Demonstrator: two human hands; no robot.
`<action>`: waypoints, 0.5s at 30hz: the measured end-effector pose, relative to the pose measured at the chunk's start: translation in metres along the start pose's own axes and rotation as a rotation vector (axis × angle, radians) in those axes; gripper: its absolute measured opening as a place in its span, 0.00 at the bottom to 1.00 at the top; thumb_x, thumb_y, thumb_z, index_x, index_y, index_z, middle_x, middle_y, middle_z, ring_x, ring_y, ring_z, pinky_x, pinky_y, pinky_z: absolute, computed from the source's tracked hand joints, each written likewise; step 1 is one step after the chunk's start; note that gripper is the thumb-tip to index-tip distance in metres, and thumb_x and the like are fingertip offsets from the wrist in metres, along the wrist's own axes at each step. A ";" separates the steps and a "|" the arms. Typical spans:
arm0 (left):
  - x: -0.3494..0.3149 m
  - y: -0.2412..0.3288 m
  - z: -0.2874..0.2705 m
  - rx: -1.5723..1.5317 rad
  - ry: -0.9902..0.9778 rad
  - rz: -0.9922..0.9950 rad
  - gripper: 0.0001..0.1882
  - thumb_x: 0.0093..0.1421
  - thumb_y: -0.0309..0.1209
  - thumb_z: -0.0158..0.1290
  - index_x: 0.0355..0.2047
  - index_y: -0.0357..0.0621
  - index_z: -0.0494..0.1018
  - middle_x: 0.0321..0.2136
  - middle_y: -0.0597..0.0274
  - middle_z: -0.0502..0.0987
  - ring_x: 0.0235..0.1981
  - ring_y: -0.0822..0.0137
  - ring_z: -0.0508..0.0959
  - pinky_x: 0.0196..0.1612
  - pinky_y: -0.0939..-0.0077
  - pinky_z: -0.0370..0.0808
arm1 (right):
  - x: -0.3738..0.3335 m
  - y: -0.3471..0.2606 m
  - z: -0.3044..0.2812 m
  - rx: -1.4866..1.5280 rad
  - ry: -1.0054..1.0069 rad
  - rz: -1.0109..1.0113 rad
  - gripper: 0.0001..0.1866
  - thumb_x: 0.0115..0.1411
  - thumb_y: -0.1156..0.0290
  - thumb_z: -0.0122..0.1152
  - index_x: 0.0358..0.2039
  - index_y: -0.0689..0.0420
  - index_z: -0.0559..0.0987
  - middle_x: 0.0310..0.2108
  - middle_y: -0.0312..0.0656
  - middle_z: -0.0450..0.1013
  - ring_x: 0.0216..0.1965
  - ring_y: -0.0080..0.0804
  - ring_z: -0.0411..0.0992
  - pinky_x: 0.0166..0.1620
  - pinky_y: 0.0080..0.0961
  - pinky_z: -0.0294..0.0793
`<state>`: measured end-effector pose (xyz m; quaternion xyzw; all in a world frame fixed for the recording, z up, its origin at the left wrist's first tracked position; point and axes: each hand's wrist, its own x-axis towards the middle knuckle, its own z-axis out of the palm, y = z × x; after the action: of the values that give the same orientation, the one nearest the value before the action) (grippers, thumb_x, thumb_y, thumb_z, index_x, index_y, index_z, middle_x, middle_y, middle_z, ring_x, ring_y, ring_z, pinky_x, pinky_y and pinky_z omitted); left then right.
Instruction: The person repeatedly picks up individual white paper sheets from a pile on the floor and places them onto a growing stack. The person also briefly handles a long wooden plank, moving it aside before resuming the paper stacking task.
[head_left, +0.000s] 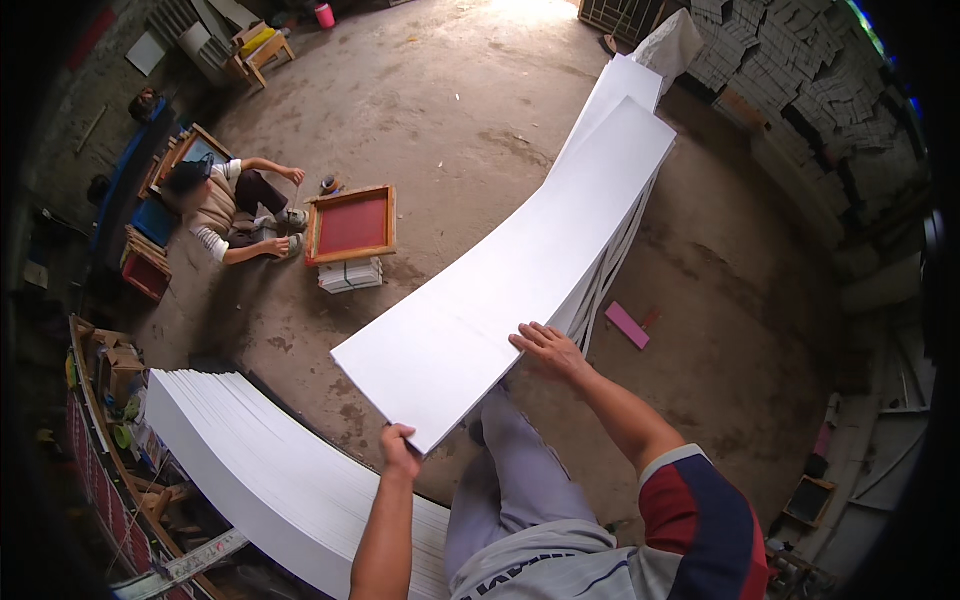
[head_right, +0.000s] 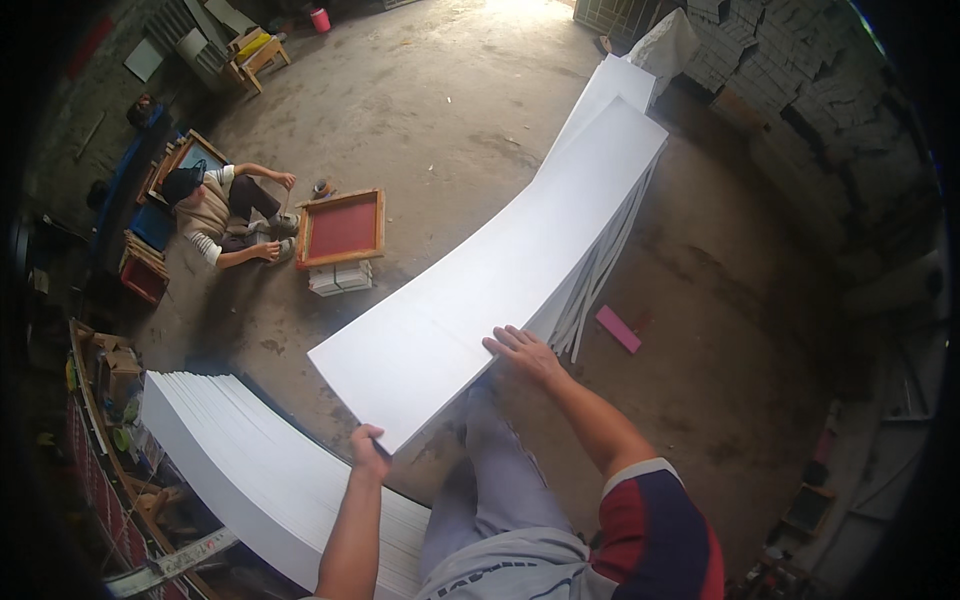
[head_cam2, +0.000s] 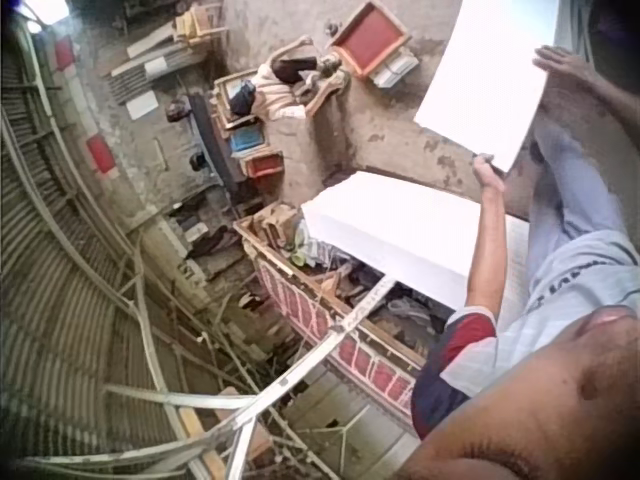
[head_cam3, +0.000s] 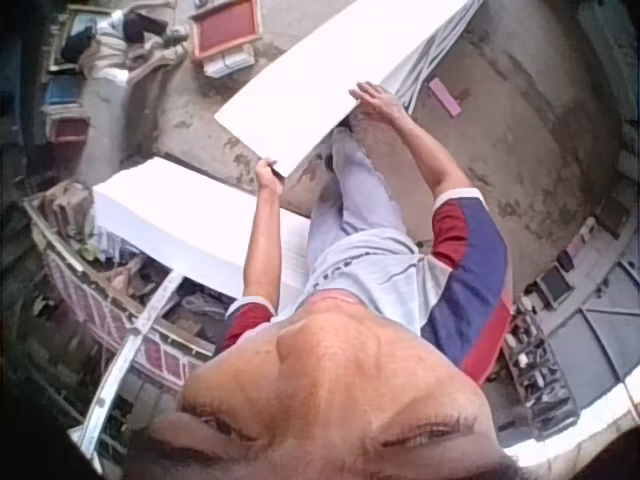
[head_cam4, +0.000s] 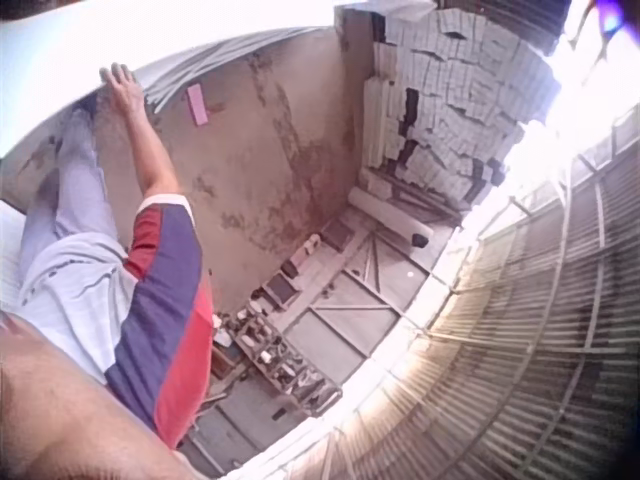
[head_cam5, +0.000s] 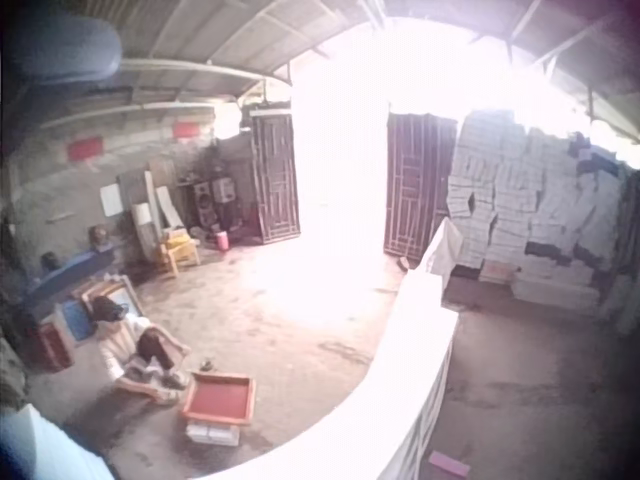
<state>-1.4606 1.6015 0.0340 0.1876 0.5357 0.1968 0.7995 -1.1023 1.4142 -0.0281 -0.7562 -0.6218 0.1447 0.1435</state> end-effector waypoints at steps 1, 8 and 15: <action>-0.012 0.012 -0.014 -0.022 -0.013 -0.031 0.29 0.48 0.29 0.49 0.53 0.34 0.73 0.48 0.51 0.80 0.52 0.49 0.80 0.61 0.55 0.76 | 0.002 0.012 0.015 -0.075 0.012 0.041 0.35 0.66 0.56 0.62 0.72 0.43 0.68 0.72 0.47 0.65 0.73 0.50 0.63 0.72 0.49 0.64; -0.114 0.101 -0.047 0.386 0.215 0.015 0.35 0.58 0.33 0.50 0.67 0.38 0.65 0.57 0.45 0.76 0.54 0.43 0.80 0.54 0.44 0.81 | 0.034 0.004 0.072 -0.228 0.297 -0.119 0.25 0.65 0.64 0.57 0.63 0.48 0.75 0.54 0.53 0.77 0.52 0.55 0.80 0.44 0.47 0.84; -0.148 0.134 0.056 1.956 0.361 0.590 0.53 0.55 0.57 0.70 0.74 0.48 0.61 0.72 0.50 0.67 0.78 0.47 0.54 0.76 0.29 0.38 | 0.078 -0.064 0.021 -0.317 0.082 -0.335 0.20 0.59 0.62 0.62 0.52 0.48 0.78 0.31 0.41 0.78 0.28 0.42 0.81 0.25 0.37 0.81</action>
<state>-1.4748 1.6342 0.2380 0.8460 0.5060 -0.1112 0.1258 -1.1532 1.5030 -0.0251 -0.6609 -0.7471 -0.0113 0.0702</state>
